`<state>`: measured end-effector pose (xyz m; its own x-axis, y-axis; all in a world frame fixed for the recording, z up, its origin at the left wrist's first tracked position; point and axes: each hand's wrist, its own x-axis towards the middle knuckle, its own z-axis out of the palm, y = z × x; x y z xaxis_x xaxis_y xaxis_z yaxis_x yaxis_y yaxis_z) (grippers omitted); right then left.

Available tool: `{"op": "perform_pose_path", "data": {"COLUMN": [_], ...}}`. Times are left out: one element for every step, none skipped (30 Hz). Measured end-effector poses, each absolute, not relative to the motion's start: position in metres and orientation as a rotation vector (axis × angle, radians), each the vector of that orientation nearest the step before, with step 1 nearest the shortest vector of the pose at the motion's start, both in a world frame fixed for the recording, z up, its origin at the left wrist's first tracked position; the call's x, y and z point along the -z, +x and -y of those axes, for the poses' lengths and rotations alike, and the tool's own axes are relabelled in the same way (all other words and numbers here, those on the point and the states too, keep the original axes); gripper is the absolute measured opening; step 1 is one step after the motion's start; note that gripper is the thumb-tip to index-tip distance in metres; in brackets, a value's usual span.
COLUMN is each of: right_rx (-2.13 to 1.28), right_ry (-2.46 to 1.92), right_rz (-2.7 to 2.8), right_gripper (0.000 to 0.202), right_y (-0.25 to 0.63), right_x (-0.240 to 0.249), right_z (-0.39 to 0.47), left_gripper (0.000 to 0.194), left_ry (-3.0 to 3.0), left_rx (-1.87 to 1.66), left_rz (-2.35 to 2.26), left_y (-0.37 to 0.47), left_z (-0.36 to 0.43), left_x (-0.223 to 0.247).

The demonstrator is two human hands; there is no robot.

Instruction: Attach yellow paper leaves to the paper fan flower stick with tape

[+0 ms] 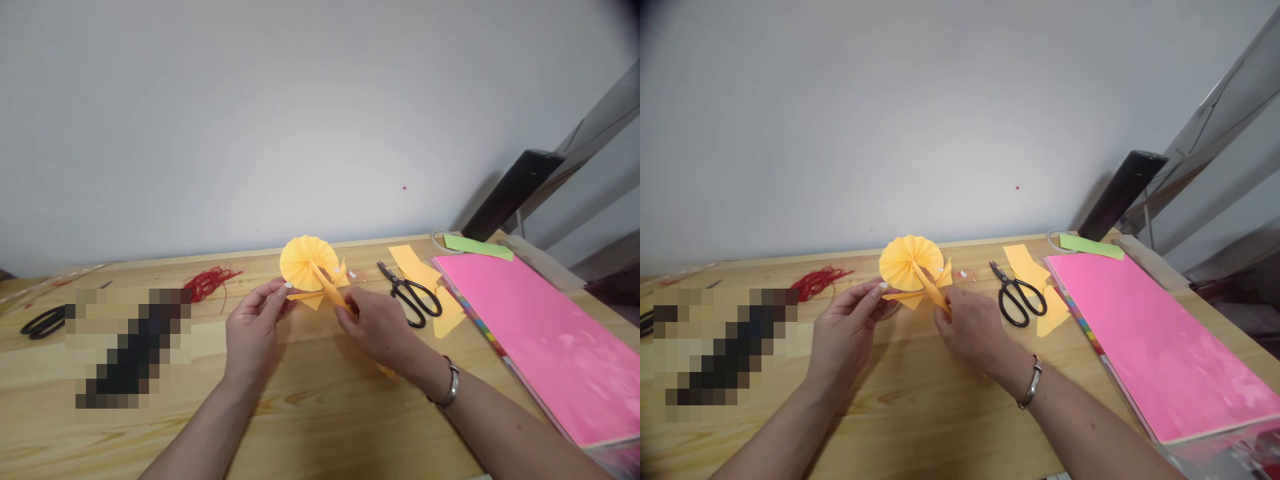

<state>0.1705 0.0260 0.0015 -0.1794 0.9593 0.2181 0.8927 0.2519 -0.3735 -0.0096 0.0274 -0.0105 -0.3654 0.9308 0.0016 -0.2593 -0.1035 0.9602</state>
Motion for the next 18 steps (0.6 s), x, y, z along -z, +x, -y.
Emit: {"op": "perform_pose_path", "data": {"right_rx": [-0.217,-0.214,-0.218,-0.227,-0.239,-0.252,-0.265,-0.275,-0.273,-0.259,-0.231,-0.194,-0.153,-0.118,-0.093,-0.079,-0.077,-0.087], "right_ry": [-1.679,-1.665,-1.644,-1.623,-1.602,-1.583,-1.569,-1.559,-1.549,-1.539,-1.53,-1.522,-1.516,-1.511,-1.506,-1.499,-1.49,-1.478], "right_rz": [2.134,2.141,2.149,2.154,2.158,2.162,2.165,2.17,2.177,2.186,2.195,2.201,2.203,2.206,2.207,2.208,2.207,2.205], "right_gripper": [0.015,0.013,0.011,0.01,0.011,0.013,0.015,0.016,0.017,0.017,0.017,0.017,0.017,0.017,0.018,0.017,0.017,0.016], "right_y": [0.1717,0.1729,0.1741,0.175,0.1757,0.1761,0.1763,0.1762,0.176,0.1758,0.1756,0.1755,0.1754,0.1754,0.1753,0.1752,0.175,0.1746], "right_x": [-0.0009,-0.0001,0.0005,0.0011,0.0016,0.0019,0.0022,0.0025,0.0029,0.0034,0.0041,0.0049,0.0057,0.0064,0.007,0.0075,0.0079,0.0083], "right_z": [-0.0271,-0.0281,-0.029,-0.0298,-0.0303,-0.0306,-0.0307,-0.0306,-0.0305,-0.0304,-0.0304,-0.0304,-0.0304,-0.0305,-0.0307,-0.0308,-0.031,-0.0312], "left_gripper": [0.021,0.021,0.021,0.02,0.018,0.016,0.014,0.013,0.012,0.012,0.012,0.013,0.015,0.017,0.018,0.019,0.019,0.019], "left_ry": [0.835,0.837,0.853,0.887,0.943,1.01,1.078,1.134,1.168,1.171,1.147,1.102,1.041,0.972,0.904,0.847,0.801,0.769], "left_rx": [-1.637,-1.632,-1.621,-1.617,-1.62,-1.632,-1.652,-1.672,-1.684,-1.688,-1.683,-1.671,-1.652,-1.626,-1.594,-1.555,-1.512,-1.472], "left_rz": [-1.243,-1.263,-1.284,-1.314,-1.355,-1.406,-1.459,-1.511,-1.549,-1.56,-1.536,-1.483,-1.413,-1.338,-1.267,-1.209,-1.167,-1.141], "left_y": [-0.0093,-0.0091,-0.0089,-0.0087,-0.0086,-0.0086,-0.0085,-0.0085,-0.0084,-0.0084,-0.0083,-0.0081,-0.0079,-0.0076,-0.0072,-0.0068,-0.0064,-0.0061], "left_z": [-0.0271,-0.0267,-0.0262,-0.0254,-0.0245,-0.0234,-0.0223,-0.0212,-0.0204,-0.02,-0.02,-0.0204,-0.0211,-0.0219,-0.0227,-0.0234,-0.0238,-0.024], "left_x": [0.0109,0.011,0.0108,0.0101,0.0089,0.0073,0.0055,0.004,0.003,0.0026,0.0029,0.0039,0.0053,0.0068,0.0082,0.0092,0.0099,0.0102]}}
